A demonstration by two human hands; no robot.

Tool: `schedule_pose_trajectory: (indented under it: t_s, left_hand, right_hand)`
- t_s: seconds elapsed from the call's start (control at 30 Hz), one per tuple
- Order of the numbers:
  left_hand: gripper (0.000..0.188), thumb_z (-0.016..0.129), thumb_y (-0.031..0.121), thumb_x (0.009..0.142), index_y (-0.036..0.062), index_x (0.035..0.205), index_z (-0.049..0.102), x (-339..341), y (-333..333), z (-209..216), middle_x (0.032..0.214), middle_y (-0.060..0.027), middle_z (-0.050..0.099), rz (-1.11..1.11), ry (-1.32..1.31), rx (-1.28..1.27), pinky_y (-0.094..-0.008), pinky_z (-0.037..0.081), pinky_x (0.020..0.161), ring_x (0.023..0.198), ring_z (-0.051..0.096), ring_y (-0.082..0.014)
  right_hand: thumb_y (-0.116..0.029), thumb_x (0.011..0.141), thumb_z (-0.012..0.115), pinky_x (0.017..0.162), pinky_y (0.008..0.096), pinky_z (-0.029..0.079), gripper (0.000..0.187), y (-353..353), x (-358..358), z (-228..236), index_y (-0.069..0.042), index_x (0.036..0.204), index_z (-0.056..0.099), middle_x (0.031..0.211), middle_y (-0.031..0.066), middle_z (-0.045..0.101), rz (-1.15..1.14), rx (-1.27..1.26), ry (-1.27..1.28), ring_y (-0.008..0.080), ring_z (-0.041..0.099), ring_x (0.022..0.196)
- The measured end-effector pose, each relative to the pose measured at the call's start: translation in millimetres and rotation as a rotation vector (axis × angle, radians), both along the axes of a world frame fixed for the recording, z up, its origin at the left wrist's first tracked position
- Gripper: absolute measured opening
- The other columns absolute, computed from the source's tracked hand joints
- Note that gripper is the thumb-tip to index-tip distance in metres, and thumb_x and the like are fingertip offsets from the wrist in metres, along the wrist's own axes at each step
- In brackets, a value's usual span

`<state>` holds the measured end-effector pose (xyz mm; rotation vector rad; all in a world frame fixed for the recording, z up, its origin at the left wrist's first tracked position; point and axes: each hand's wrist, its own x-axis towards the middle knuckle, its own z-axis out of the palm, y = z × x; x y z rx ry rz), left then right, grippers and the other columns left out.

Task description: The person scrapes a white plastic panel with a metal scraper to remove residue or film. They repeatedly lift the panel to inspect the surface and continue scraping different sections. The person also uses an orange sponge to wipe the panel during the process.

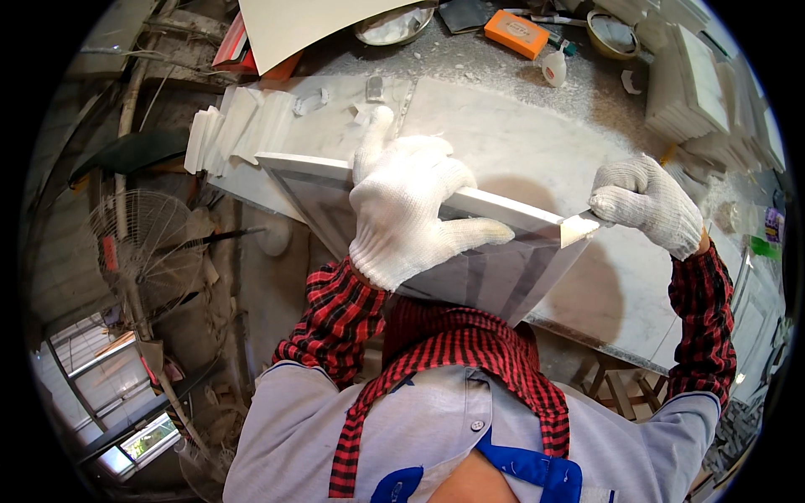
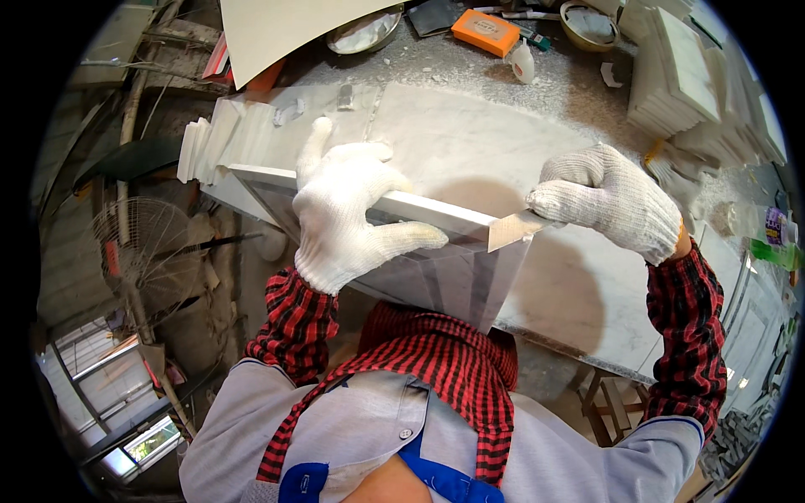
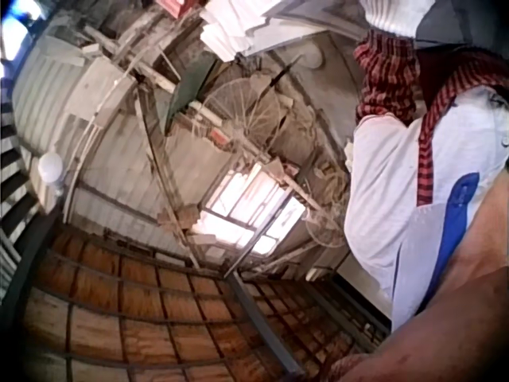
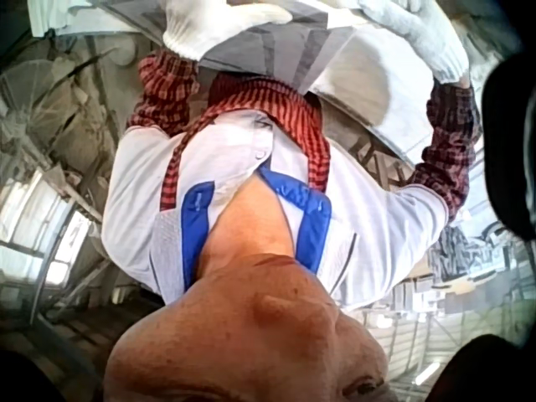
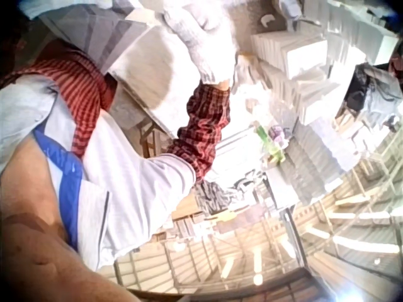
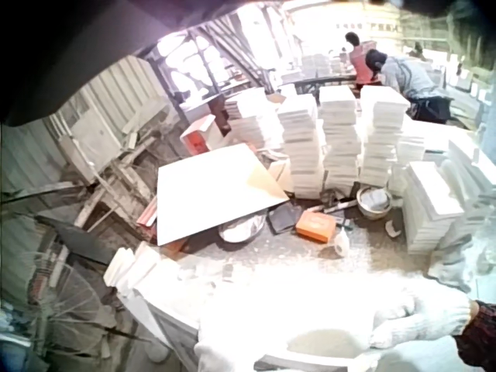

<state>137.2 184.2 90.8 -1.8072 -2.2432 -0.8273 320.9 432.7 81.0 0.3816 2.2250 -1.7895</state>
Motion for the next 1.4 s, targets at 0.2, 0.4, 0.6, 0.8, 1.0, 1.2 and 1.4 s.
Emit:
schedule_pose_trajectory:
  t_s: [0.2, 0.4, 0.6, 0.8, 1.0, 1.2, 1.4]
  left_hand:
    - [0.046, 0.088, 0.047, 0.051, 0.0112, 0.068, 0.066, 0, 1, 1, 0.074, -0.0053, 0.063, -0.004, 0.004, 0.000, -0.0517, 0.036, 0.106, 0.079, 0.064, -0.0263]
    - [0.046, 0.088, 0.047, 0.051, 0.0106, 0.067, 0.066, -1, 1, 4, 0.072, -0.0053, 0.061, -0.016, -0.016, -0.047, -0.0474, 0.038, 0.099, 0.076, 0.063, -0.0257]
    - [0.046, 0.088, 0.047, 0.051, 0.0101, 0.068, 0.066, 0, 1, 1, 0.073, -0.0057, 0.062, -0.006, 0.001, -0.011, -0.0472, 0.039, 0.099, 0.076, 0.063, -0.0263]
    - [0.047, 0.088, 0.049, 0.052, 0.0105, 0.070, 0.067, 1, 2, -1, 0.076, -0.0060, 0.064, -0.013, 0.016, 0.003, -0.0507, 0.036, 0.105, 0.079, 0.064, -0.0268]
    - [0.047, 0.088, 0.050, 0.054, 0.0107, 0.071, 0.067, 0, 1, -1, 0.076, -0.0057, 0.064, -0.024, 0.048, -0.043, -0.0514, 0.036, 0.106, 0.081, 0.065, -0.0264]
    - [0.050, 0.088, 0.051, 0.054, 0.0095, 0.074, 0.070, 2, 0, -5, 0.080, -0.0057, 0.067, -0.022, 0.062, -0.007, -0.0535, 0.032, 0.112, 0.087, 0.066, -0.0255]
    - [0.055, 0.089, 0.053, 0.053, 0.0074, 0.077, 0.073, 4, -2, 2, 0.082, -0.0070, 0.071, -0.028, 0.085, -0.089, -0.0551, 0.035, 0.110, 0.092, 0.068, -0.0262]
  right_hand:
    - [-0.036, 0.091, 0.075, 0.054, 0.0276, 0.035, 0.034, -6, -15, -6, -0.007, 0.075, 0.066, 0.064, -0.0056, 0.049, 0.027, -0.083, 0.000, 0.0062, 0.042, 0.060]
    - [-0.034, 0.087, 0.078, 0.055, 0.0281, 0.037, 0.034, 17, 10, -3, -0.005, 0.074, 0.066, 0.065, -0.0037, 0.053, 0.043, -0.134, -0.001, 0.0070, 0.047, 0.062]
    - [-0.046, 0.091, 0.069, 0.046, 0.0238, 0.027, 0.042, 25, 28, -19, -0.010, 0.070, 0.062, 0.059, -0.0048, 0.048, -0.145, -0.141, -0.001, 0.0042, 0.038, 0.052]
    - [-0.047, 0.094, 0.067, 0.051, 0.0260, 0.032, 0.041, -13, -13, -11, -0.010, 0.076, 0.067, 0.062, -0.0055, 0.048, -0.081, -0.032, 0.035, 0.0052, 0.041, 0.058]
    - [-0.039, 0.087, 0.076, 0.055, 0.0281, 0.038, 0.037, 10, 11, -3, -0.005, 0.075, 0.066, 0.064, -0.0030, 0.054, 0.081, -0.011, -0.024, 0.0084, 0.046, 0.059]
    - [-0.036, 0.099, 0.061, 0.045, 0.0239, 0.029, 0.033, -10, 73, -25, -0.007, 0.084, 0.061, 0.063, -0.0059, 0.046, -0.541, -0.401, 0.109, 0.0043, 0.039, 0.052]
    - [-0.026, 0.105, 0.053, 0.052, 0.0207, 0.041, 0.035, -143, 81, -17, 0.000, 0.129, 0.052, 0.074, -0.0037, 0.051, -1.150, -1.045, 0.081, 0.0057, 0.046, 0.058]
